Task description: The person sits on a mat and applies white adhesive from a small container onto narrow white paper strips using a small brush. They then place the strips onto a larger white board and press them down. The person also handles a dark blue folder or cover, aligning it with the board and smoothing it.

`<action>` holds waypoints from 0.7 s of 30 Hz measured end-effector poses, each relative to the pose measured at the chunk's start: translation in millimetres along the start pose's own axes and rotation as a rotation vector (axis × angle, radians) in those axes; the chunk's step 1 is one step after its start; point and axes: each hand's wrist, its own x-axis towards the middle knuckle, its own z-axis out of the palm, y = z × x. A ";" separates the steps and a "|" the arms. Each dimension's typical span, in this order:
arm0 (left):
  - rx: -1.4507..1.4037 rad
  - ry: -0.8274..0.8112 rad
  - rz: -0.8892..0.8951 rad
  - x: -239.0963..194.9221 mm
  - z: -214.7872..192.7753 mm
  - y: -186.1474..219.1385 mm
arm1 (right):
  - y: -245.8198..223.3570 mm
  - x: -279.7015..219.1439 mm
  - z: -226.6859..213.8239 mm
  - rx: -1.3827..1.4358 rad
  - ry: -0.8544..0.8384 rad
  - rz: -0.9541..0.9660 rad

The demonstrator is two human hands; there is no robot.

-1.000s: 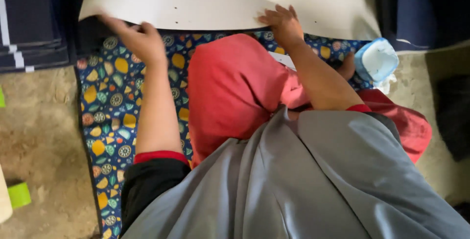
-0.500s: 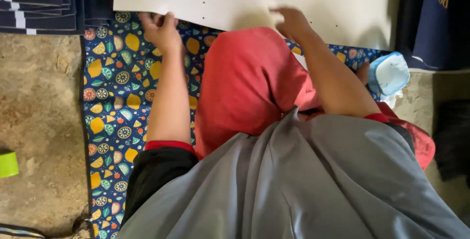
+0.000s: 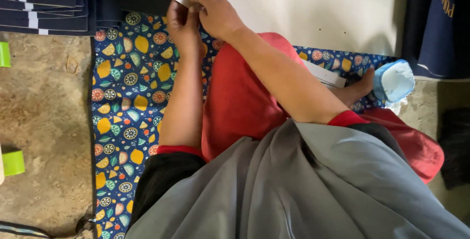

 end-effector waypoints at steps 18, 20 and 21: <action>-0.057 -0.057 0.000 1.7 -19.1 -25.1 | -4.7 0.3 1.6 0.051 -0.116 0.110; -0.045 0.039 -0.027 3.4 -18.7 -26.7 | -23.0 -6.7 -10.9 -0.006 -0.215 0.112; -0.046 0.018 -0.040 9.9 -30.3 -37.0 | -14.1 -0.2 0.2 -0.001 -0.198 0.129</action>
